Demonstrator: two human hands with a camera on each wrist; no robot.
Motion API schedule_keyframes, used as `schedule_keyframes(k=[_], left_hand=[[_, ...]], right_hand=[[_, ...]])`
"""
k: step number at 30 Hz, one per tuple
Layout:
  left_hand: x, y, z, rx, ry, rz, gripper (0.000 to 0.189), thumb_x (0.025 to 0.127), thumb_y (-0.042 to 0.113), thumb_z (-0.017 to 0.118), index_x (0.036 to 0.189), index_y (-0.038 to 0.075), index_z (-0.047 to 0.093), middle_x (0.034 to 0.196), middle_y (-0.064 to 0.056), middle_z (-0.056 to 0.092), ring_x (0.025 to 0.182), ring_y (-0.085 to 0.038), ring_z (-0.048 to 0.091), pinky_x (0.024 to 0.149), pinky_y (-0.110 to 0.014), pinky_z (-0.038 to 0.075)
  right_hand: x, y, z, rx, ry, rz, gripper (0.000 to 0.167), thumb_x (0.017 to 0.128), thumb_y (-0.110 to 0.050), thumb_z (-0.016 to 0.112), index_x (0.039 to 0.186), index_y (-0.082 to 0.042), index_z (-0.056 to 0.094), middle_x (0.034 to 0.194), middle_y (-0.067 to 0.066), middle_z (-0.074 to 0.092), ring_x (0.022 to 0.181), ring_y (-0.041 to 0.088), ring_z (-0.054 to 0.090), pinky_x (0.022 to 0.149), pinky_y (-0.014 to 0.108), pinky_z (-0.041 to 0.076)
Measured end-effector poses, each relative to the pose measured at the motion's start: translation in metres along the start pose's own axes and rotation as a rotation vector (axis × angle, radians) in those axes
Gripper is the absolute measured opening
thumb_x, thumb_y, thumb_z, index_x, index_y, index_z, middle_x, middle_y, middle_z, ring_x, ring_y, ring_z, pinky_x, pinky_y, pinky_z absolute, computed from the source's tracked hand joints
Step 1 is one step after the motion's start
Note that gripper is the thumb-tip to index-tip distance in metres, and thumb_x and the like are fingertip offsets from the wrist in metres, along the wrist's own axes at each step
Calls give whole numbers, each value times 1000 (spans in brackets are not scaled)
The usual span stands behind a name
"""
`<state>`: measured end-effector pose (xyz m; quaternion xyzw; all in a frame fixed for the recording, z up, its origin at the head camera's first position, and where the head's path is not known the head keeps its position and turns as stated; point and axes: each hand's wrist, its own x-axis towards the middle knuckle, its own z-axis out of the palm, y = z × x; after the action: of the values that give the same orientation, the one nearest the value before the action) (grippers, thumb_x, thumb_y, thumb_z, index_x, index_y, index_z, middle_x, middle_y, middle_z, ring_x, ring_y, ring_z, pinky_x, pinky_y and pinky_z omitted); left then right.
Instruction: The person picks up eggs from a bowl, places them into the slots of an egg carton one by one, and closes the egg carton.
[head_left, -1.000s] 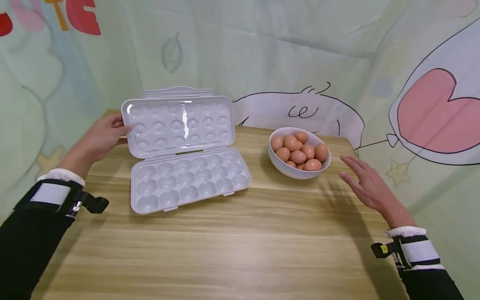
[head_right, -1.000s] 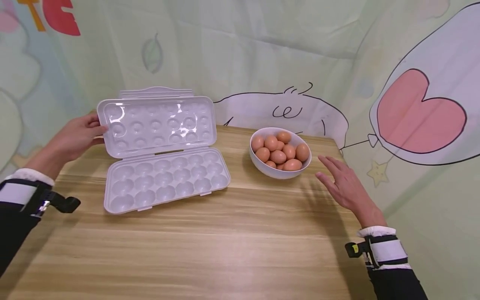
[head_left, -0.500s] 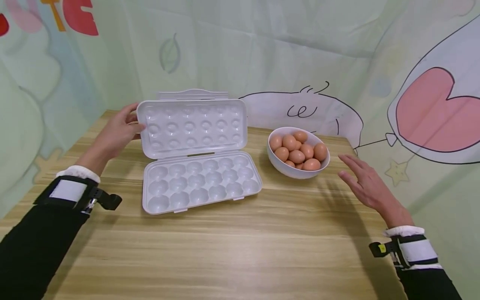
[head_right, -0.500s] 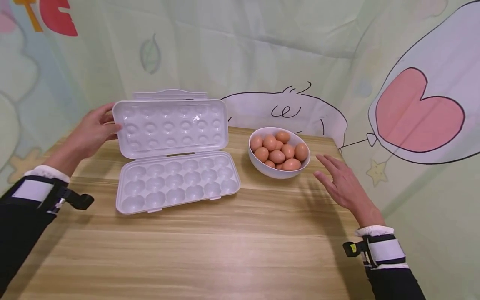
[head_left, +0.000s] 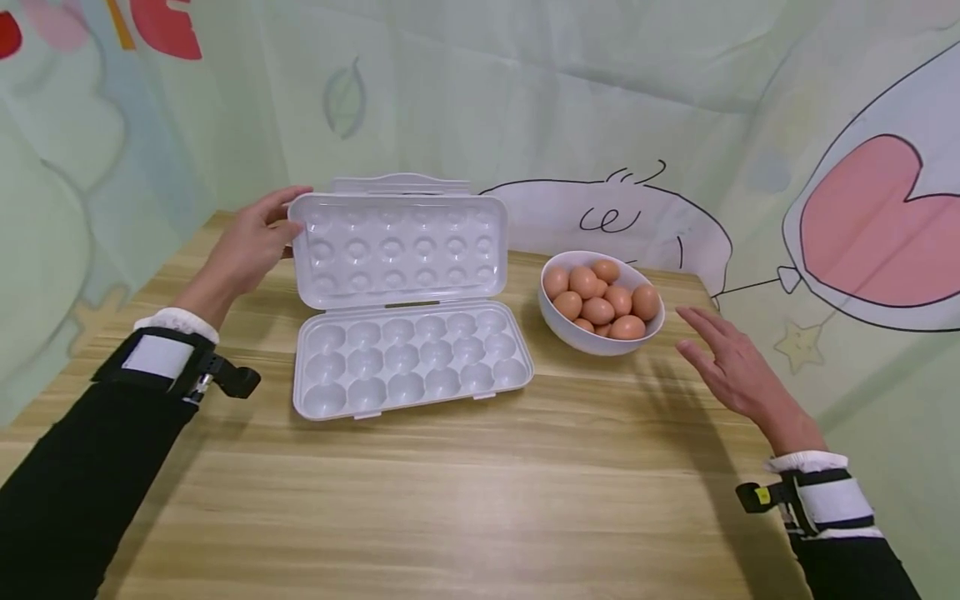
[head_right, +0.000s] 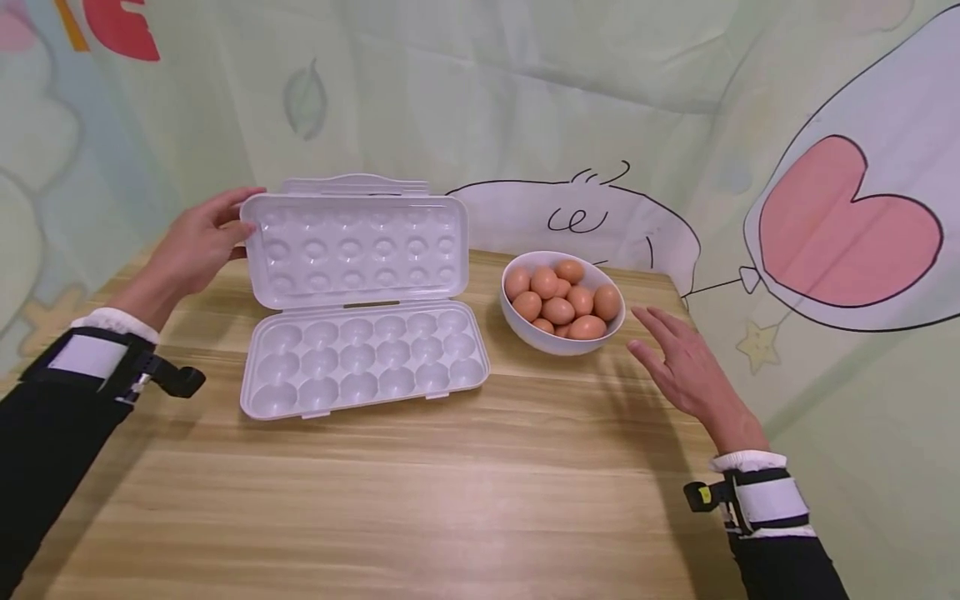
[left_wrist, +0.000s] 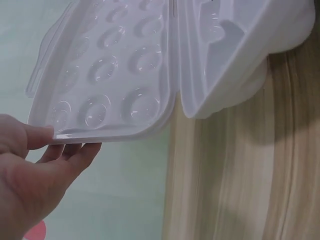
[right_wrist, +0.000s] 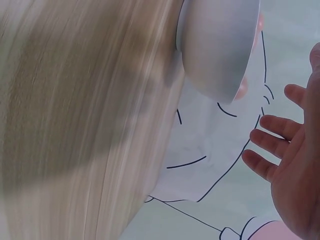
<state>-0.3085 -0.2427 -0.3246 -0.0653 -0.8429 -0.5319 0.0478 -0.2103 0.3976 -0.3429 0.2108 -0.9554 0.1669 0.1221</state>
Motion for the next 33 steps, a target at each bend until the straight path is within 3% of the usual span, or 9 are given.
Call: schedule_keyframes(k=[7,22,28,33], left_hand=[[2,8,9,-34,-23,51,56,110,7,43,162,27,37,152,-18,43,117,-27,55,85,-22,55],[5,22,19,-24,-74,91,52,109,3,46,158,19,44,152,-14,45,130,-30,50,88,-23,52],[4,26,19,-7,-89,114,53,108,1,44,158,20,45,156,-12,42,129,-32,51,85,-20,52],[0,27,19,-9,-97,126,53,109,0,43,158,20,45,157,-12,41,129,-34,51,86,-20,52]], right_hand=[[3,-4,0,4,-5,-8,55,110,-31,52,158,-8,40,157,30,37,139,56,35,107,73,29],[17,-12,-3,-11,7,-30,54,110,-33,53,157,-9,43,157,26,39,141,53,35,108,73,29],[30,-16,-3,-18,13,-67,55,109,-34,54,157,-8,43,157,25,41,140,52,37,109,71,30],[45,-25,-4,-32,-14,-46,59,108,-37,57,157,-8,43,157,25,42,143,50,35,111,70,29]])
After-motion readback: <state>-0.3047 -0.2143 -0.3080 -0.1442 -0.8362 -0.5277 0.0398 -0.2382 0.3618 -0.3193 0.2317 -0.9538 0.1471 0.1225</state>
